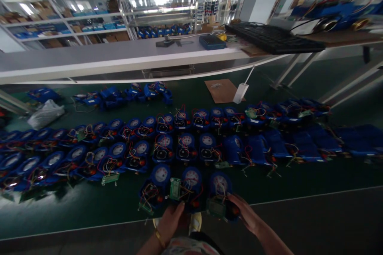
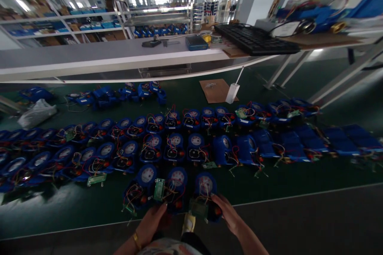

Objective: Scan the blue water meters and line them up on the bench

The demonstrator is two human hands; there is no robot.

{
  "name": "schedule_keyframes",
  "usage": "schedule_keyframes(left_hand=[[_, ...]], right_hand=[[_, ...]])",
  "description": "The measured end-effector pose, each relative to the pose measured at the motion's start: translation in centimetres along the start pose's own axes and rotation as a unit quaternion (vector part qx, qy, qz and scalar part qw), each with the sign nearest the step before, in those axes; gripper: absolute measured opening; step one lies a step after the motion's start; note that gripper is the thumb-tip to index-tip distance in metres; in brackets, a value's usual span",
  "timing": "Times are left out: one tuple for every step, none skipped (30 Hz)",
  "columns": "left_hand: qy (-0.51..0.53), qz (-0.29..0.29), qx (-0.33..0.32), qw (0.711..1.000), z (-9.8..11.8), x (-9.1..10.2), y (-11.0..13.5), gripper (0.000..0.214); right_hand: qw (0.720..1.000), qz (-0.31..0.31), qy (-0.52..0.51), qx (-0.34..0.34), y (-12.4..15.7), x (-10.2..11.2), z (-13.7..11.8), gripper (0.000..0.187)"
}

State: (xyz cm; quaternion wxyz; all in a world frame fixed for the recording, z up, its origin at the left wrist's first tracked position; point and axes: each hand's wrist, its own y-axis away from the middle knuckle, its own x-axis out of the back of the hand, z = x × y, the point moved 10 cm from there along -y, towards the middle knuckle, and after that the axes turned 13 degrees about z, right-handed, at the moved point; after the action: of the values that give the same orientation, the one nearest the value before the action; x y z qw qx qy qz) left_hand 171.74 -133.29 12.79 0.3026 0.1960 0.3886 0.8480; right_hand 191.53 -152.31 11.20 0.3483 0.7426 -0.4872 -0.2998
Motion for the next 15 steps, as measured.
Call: schedule_keyframes(left_hand=[[0.010,0.009,0.007,1.000,0.0,-0.2,-0.1,0.048],[0.017,0.018,0.012,1.000,0.0,-0.4,-0.2,0.049],[0.023,0.026,0.015,0.999,0.0,-0.5,-0.3,0.049],[0.028,0.032,0.017,0.999,0.0,-0.6,-0.2,0.050],[0.031,0.034,0.018,0.999,0.0,-0.9,-0.2,0.051],[0.034,0.034,0.019,0.999,0.0,-1.2,-0.1,0.053],[0.037,0.030,0.022,0.999,0.0,-1.6,-0.1,0.054],[0.040,0.026,0.024,0.999,0.1,-2.0,0.0,0.055],[0.043,0.021,0.027,0.998,0.2,-2.5,0.0,0.056],[0.046,0.018,0.029,0.998,0.3,-3.0,-0.1,0.058],[0.048,0.016,0.030,0.998,0.4,-3.6,-0.1,0.059],[0.050,0.015,0.031,0.998,0.6,-4.0,-0.2,0.061],[0.050,0.014,0.031,0.998,0.8,-4.5,-0.3,0.063],[0.049,0.014,0.030,0.998,0.9,-4.8,-0.4,0.065],[0.047,0.014,0.030,0.998,1.0,-5.2,-0.4,0.068]], right_hand=[[1.000,-0.006,0.001,0.002,-0.4,-0.4,-0.4,0.055],[1.000,-0.012,0.002,0.003,-0.7,-0.8,-0.7,0.055],[1.000,-0.017,0.004,0.004,-1.0,-1.0,-1.0,0.056],[1.000,-0.020,0.006,0.004,-1.3,-1.1,-1.2,0.055],[1.000,-0.021,0.008,0.005,-1.6,-1.1,-1.4,0.055],[1.000,-0.020,0.011,0.006,-1.9,-1.0,-1.6,0.053],[1.000,-0.018,0.014,0.006,-2.1,-0.8,-1.8,0.052],[1.000,-0.016,0.018,0.006,-2.3,-0.6,-1.9,0.052],[1.000,-0.014,0.024,0.006,-2.6,-0.4,-2.0,0.051],[0.999,-0.011,0.031,0.005,-2.8,-0.2,-2.1,0.052],[0.999,-0.008,0.038,0.004,-2.9,0.0,-2.1,0.053],[0.999,-0.004,0.045,0.003,-3.1,0.2,-2.1,0.054],[0.999,0.000,0.053,0.002,-3.2,0.3,-2.2,0.055],[0.998,0.004,0.060,0.003,-3.2,0.4,-2.2,0.056],[0.998,0.008,0.067,0.003,-3.2,0.5,-2.3,0.058]])
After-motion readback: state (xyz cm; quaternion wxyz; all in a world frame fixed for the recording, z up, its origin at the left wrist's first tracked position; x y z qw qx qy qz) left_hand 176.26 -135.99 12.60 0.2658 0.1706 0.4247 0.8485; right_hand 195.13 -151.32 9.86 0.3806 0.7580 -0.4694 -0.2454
